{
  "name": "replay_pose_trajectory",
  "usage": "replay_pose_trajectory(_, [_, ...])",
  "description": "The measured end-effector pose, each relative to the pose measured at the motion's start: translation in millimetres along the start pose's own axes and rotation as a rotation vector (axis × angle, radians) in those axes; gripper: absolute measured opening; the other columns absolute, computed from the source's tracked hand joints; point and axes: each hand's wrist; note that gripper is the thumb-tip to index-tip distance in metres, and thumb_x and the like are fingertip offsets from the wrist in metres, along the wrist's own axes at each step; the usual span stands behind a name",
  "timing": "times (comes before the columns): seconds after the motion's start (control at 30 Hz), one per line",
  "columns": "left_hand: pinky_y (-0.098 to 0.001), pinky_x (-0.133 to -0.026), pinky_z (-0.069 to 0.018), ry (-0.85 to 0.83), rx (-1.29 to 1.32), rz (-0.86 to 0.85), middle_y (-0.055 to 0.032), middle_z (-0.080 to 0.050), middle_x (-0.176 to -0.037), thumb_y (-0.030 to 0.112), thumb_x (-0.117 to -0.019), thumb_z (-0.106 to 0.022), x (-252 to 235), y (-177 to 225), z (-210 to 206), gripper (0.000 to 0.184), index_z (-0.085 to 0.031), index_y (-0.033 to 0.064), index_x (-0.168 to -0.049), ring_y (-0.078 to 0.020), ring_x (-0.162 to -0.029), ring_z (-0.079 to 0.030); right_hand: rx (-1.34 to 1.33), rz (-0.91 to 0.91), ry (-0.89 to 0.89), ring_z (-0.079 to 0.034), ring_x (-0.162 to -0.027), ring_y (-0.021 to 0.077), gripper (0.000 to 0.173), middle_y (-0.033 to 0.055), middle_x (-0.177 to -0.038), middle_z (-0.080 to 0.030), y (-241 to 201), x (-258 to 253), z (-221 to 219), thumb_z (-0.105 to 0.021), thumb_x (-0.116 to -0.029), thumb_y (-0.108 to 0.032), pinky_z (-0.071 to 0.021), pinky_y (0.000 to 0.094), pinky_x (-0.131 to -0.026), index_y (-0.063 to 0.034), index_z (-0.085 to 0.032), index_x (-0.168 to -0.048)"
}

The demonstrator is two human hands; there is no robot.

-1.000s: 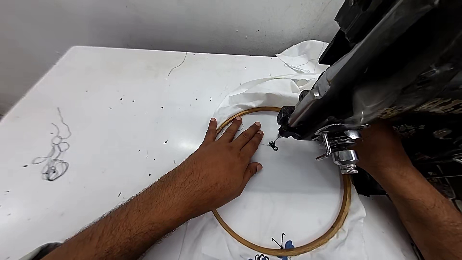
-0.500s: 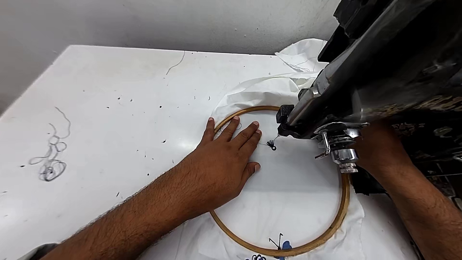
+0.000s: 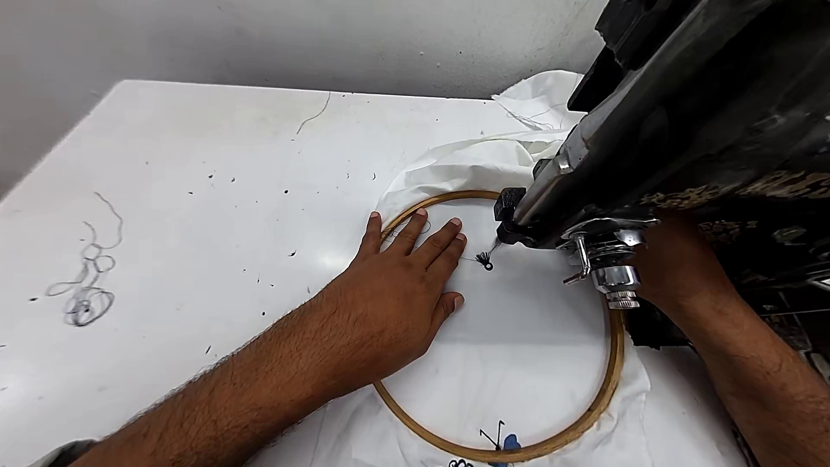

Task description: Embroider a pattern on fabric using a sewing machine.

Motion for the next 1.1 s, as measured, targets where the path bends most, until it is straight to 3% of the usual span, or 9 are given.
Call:
replay_pose_trajectory(0.13, [-0.0781,-0.115,-0.0161,0.026,0.000,-0.002,-0.0012,-0.029,-0.169,0.051,-0.1079,-0.026,-3,-3,-4,0.065,-0.037,0.0143,-0.161,-0.0334,-0.156,-0.024,-0.010,0.014,0.038,-0.061,-0.082,0.0242,0.015,0.0144,-0.087,-0.063,4,0,-4,-0.071,-0.0886,-0.015,-0.0470,0.0475,-0.071,-0.0012,-0.065,-0.092])
replay_pose_trajectory(0.2, [-0.0778,-0.116,-0.0152,0.028,0.002,-0.002,-0.0003,-0.028,-0.170,0.051,-0.1081,-0.025,-6,-6,-4,0.066,-0.035,0.0151,-0.162,-0.0323,-0.157,-0.023,-0.027,0.060,0.073,-0.063,-0.090,0.0245,0.022,0.0165,-0.094,-0.065,9,-1,-8,-0.069,-0.0891,-0.020,-0.0481,0.0478,-0.077,-0.0003,-0.066,-0.100])
replay_pose_trajectory(0.3, [-0.0768,-0.116,-0.0158,0.032,-0.002,-0.001,0.0005,-0.028,-0.170,0.052,-0.1082,-0.023,-10,-9,-5,0.066,-0.035,0.0161,-0.162,-0.0310,-0.157,-0.024,-0.037,0.107,0.109,-0.064,-0.094,0.0217,0.027,0.0146,-0.097,-0.066,13,-2,-12,-0.066,-0.0920,-0.028,-0.0486,0.0453,-0.081,-0.0026,-0.068,-0.102])
replay_pose_trajectory(0.57, [-0.0769,-0.115,-0.0176,0.005,-0.016,0.002,-0.0023,-0.029,-0.169,0.050,-0.1081,-0.026,0,-2,1,0.065,-0.036,0.0140,-0.161,-0.0346,-0.156,-0.025,0.010,-0.019,0.007,-0.060,-0.079,0.0246,0.012,0.0142,-0.084,-0.062,-3,1,-1,-0.069,-0.0923,-0.012,-0.0459,0.0475,-0.069,-0.0009,-0.065,-0.089])
replay_pose_trajectory(0.73, [-0.0771,-0.116,-0.0157,0.010,-0.011,0.005,-0.0010,-0.028,-0.170,0.051,-0.1083,-0.024,-3,-5,-2,0.066,-0.034,0.0152,-0.162,-0.0332,-0.157,-0.023,0.008,0.059,0.063,-0.064,-0.086,0.0258,0.015,0.0166,-0.090,-0.065,4,1,-5,-0.068,-0.0889,-0.014,-0.0484,0.0475,-0.074,0.0000,-0.066,-0.095])
replay_pose_trajectory(0.83, [-0.0766,-0.117,-0.0147,0.010,-0.002,0.008,0.0010,-0.027,-0.170,0.052,-0.1083,-0.023,-8,-9,-3,0.066,-0.034,0.0167,-0.163,-0.0309,-0.157,-0.022,-0.028,0.095,0.103,-0.063,-0.089,0.0198,0.020,0.0132,-0.093,-0.065,8,-1,-10,-0.067,-0.0893,-0.021,-0.0484,0.0424,-0.077,-0.0030,-0.067,-0.098])
replay_pose_trajectory(0.97, [-0.0766,-0.117,-0.0142,0.008,0.005,0.006,0.0007,-0.028,-0.170,0.052,-0.1083,-0.023,-8,-9,-2,0.065,-0.033,0.0168,-0.163,-0.0304,-0.157,-0.023,-0.053,0.105,0.102,-0.063,-0.089,0.0226,0.022,0.0140,-0.093,-0.066,11,-3,-12,-0.067,-0.0921,-0.024,-0.0485,0.0471,-0.078,-0.0032,-0.068,-0.099])
replay_pose_trajectory(1.1, [-0.0763,-0.116,-0.0166,-0.006,-0.007,0.000,-0.0014,-0.029,-0.169,0.050,-0.1081,-0.026,0,-6,2,0.065,-0.034,0.0152,-0.162,-0.0338,-0.156,-0.024,-0.004,0.014,0.019,-0.062,-0.079,0.0257,0.014,0.0143,-0.083,-0.063,-1,0,-4,-0.069,-0.0926,-0.014,-0.0464,0.0491,-0.070,-0.0016,-0.065,-0.087])
Point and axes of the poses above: each hand's wrist, its own x-axis away from the middle knuckle, its own z-axis out of the back of the hand, y = z × x
